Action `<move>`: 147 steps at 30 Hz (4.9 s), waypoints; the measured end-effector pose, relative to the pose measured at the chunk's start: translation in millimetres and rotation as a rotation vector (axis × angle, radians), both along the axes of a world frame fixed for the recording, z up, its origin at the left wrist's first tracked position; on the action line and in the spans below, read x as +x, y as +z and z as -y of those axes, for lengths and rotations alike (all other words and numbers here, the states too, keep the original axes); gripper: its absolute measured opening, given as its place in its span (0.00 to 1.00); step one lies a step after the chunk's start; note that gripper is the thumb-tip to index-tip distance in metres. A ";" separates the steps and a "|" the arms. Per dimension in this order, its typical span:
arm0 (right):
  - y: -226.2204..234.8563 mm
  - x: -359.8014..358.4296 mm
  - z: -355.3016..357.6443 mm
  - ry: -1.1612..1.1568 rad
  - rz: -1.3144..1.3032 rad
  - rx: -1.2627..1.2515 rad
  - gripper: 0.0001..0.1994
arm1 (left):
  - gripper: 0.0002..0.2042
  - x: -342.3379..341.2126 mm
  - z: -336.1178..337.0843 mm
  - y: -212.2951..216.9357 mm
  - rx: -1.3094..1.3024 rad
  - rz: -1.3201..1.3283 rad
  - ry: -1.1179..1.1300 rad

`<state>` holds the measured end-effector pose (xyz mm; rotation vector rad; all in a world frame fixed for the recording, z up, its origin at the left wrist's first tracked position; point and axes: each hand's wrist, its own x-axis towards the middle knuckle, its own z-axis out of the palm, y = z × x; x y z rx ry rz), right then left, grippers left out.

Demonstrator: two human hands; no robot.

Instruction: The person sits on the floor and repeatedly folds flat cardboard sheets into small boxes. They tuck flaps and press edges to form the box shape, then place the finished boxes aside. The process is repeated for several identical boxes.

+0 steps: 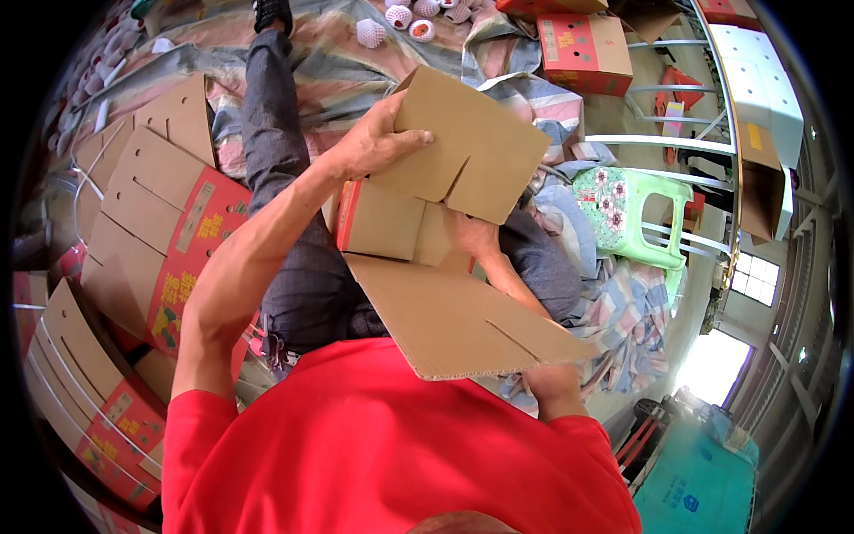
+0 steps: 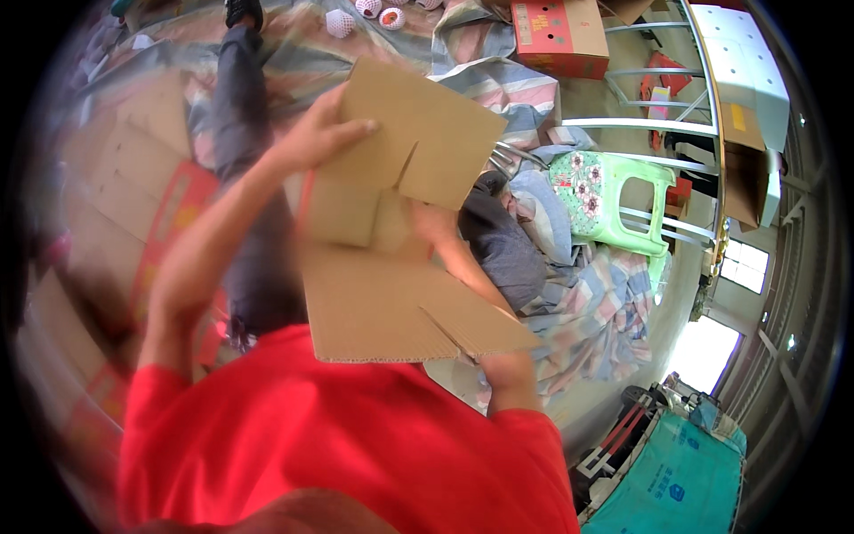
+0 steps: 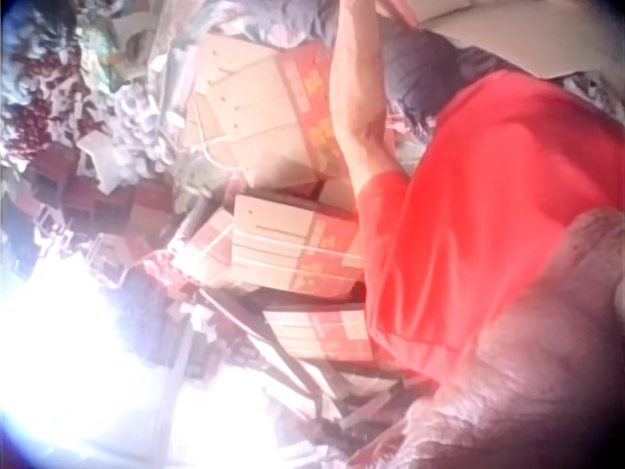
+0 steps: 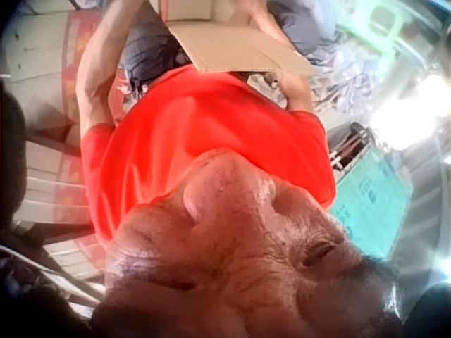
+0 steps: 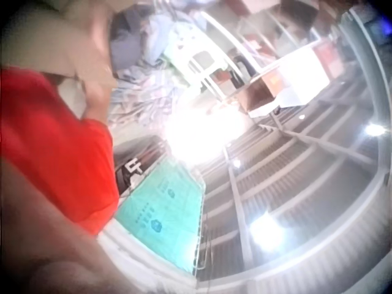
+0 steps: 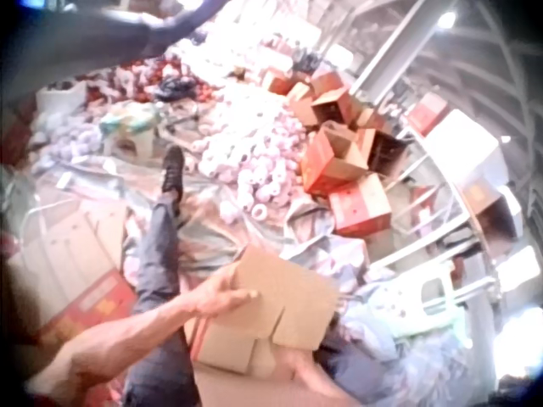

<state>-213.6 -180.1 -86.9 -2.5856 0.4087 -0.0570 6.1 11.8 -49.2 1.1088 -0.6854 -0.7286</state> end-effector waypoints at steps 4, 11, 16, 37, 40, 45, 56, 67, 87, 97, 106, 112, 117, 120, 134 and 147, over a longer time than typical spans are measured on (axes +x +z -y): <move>-10.4 -6.2 3.8 -0.126 0.181 0.118 0.19 | 0.26 1.6 8.0 -20.9 0.016 0.148 0.063; -1.8 -8.8 6.2 -0.066 0.154 0.321 0.19 | 0.24 -8.8 -8.6 -25.3 0.070 0.189 0.084; -11.0 -22.0 13.6 -0.222 0.342 0.477 0.26 | 0.23 -11.6 -11.5 -27.2 0.085 0.237 0.119; 102.0 33.4 67.1 0.164 0.381 -0.346 0.56 | 0.29 -7.8 -33.0 -25.8 0.167 0.463 0.046; 133.8 62.7 75.9 0.361 -0.019 -0.443 0.53 | 0.30 -6.6 -31.4 -25.7 0.185 0.471 0.060; 126.6 64.0 78.9 0.395 -0.091 -0.399 0.42 | 0.40 -11.4 -34.0 -26.5 0.505 0.586 0.093; 124.7 54.3 70.0 0.358 -0.072 -0.384 0.40 | 0.36 -2.7 -6.2 26.0 0.499 1.527 0.442; 96.7 21.4 65.9 0.470 0.075 -0.357 0.63 | 0.34 -27.6 -25.3 28.7 0.614 1.525 0.351; 46.1 -51.5 27.3 0.401 -0.007 -0.150 0.29 | 0.43 -57.7 -75.4 -21.5 0.613 1.401 -0.032; 37.0 -50.5 19.7 0.353 -0.003 -0.180 0.30 | 0.39 -59.0 -85.6 -26.3 0.585 1.378 0.009; 34.5 -53.3 16.7 0.315 0.027 -0.187 0.28 | 0.30 -82.7 -109.9 5.5 0.453 1.088 0.105; 34.4 -49.4 16.2 0.315 0.066 -0.174 0.25 | 0.25 -134.5 -145.3 45.6 -0.287 0.863 0.162; 40.1 -50.4 15.3 0.319 0.045 -0.142 0.24 | 0.27 -127.2 -128.8 43.3 -0.186 1.361 0.642; 43.2 -40.9 20.0 0.363 0.061 -0.200 0.22 | 0.29 -99.9 -114.8 59.1 -0.052 1.670 0.690; 2.6 -71.3 32.5 0.154 -0.136 0.008 0.24 | 0.27 0.8 -43.5 49.3 -0.092 1.773 0.245; 2.0 -70.3 30.0 0.130 -0.008 0.129 0.28 | 0.24 -65.4 -76.6 17.6 -0.010 1.315 0.013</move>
